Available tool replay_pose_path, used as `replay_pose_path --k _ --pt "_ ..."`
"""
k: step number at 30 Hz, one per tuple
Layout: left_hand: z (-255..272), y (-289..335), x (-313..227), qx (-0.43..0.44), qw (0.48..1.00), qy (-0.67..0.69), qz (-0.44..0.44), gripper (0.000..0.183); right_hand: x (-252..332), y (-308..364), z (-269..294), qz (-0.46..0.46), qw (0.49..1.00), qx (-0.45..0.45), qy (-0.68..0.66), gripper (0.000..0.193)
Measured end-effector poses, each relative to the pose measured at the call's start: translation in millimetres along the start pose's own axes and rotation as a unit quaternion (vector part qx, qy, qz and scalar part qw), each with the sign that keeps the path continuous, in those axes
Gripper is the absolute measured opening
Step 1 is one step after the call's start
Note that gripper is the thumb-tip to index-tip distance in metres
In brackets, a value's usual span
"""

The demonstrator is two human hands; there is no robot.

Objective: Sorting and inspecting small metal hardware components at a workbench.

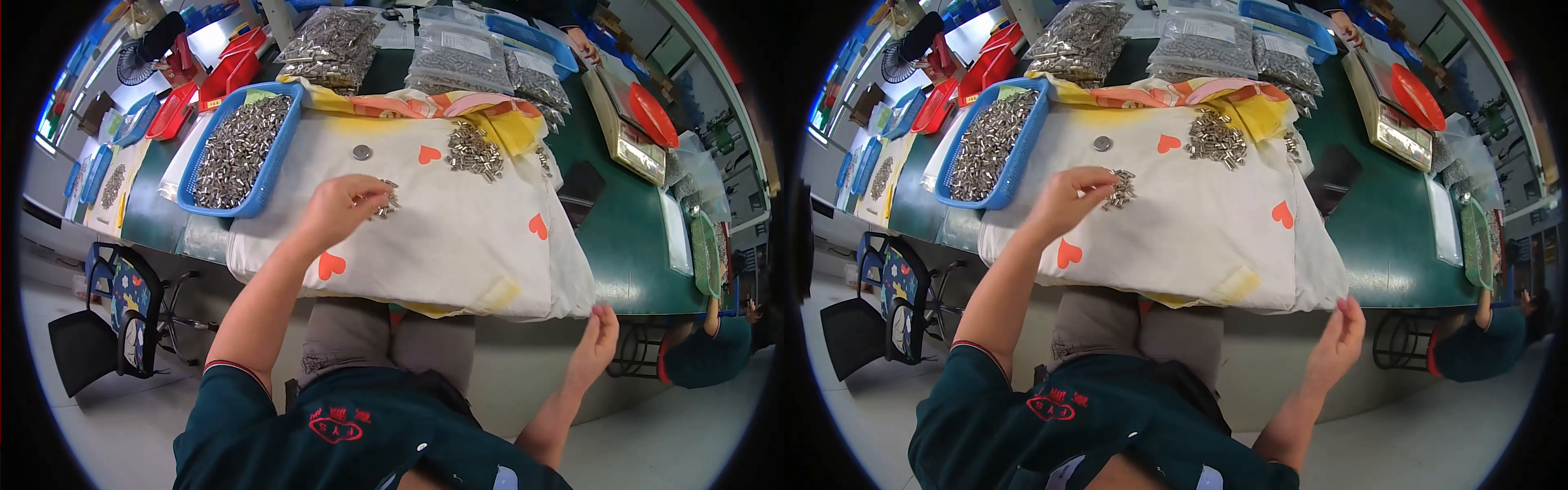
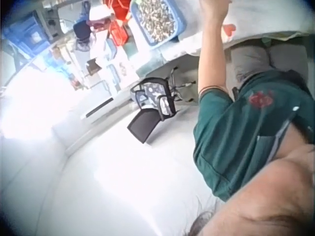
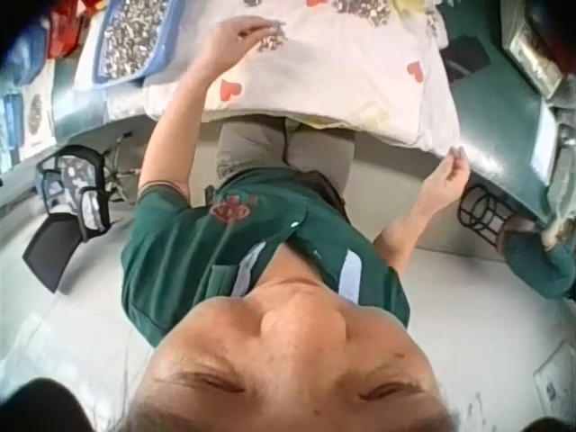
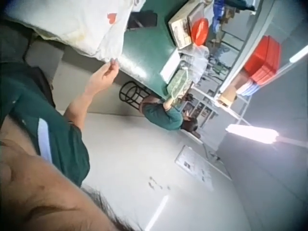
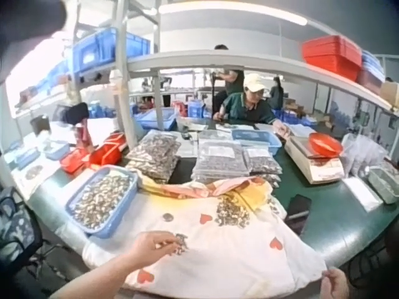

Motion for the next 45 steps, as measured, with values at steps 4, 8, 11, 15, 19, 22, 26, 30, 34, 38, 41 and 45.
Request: replay_pose_path --k 4,8,11,15,19,22,26,30,34,38,41,45 --pt "32.6 -49.1 40.4 -0.068 0.987 -0.12 -0.08 0.017 74.2 -12.7 -152.0 0.217 0.946 0.234 0.055 0.017" --pt "11.1 -85.0 48.6 0.01 0.953 -0.282 -0.108 0.017 75.6 -40.3 -255.7 0.306 0.905 0.23 0.186 0.013" --pt "8.3 -89.7 56.3 0.04 0.952 -0.292 -0.079 0.016 60.7 -46.9 -289.2 0.344 0.873 0.22 0.268 0.01" --pt "15.6 -85.7 60.4 0.028 0.957 -0.282 -0.064 0.016 61.1 -45.0 -306.5 0.357 0.848 0.25 0.301 0.005" --pt "23.8 -86.0 62.9 -0.002 0.973 -0.223 -0.066 0.014 64.0 -42.7 -310.2 0.347 0.814 0.3 0.355 0.004" --pt "28.4 -83.9 64.2 -0.056 0.986 -0.147 -0.059 0.015 83.3 -38.8 -304.7 0.342 0.819 0.286 0.362 0.004" --pt "35.3 -74.8 65.7 -0.08 0.993 -0.08 -0.042 0.017 211.9 1.6 -246.7 0.468 0.851 0.226 0.073 0.013" --pt "34.5 -71.7 58.6 -0.082 0.997 0.016 -0.002 0.019 292.1 64.8 -168.0 0.507 0.819 0.264 -0.044 0.031" --pt "6.8 -77.9 57.0 -0.013 0.987 0.156 0.045 0.021 291.9 59.7 -170.8 0.53 0.805 0.259 -0.059 0.028" --pt "-8.3 -82.6 63.4 0.026 0.921 0.385 0.055 0.026 286.9 48.9 -192.7 0.555 0.785 0.271 -0.05 0.024" --pt "6.5 -62.9 80.3 0.018 0.865 0.486 0.123 0.027 275.1 48.5 -231.7 0.583 0.753 0.298 -0.072 0.02" --pt "-14.3 -81.2 87.3 0.088 0.85 0.516 0.058 0.027 159.6 -19.4 -292.7 0.133 0.897 0.372 -0.198 0.011"
Point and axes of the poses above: each hand's wrist, its own y-axis away from the middle knuckle, its own z-axis out of the back of the hand, x = y × z, the point moved 7 cm from there along -y, towards the middle knuckle, and after that the axes turned 2 degrees about x, right-handed, at the moved point
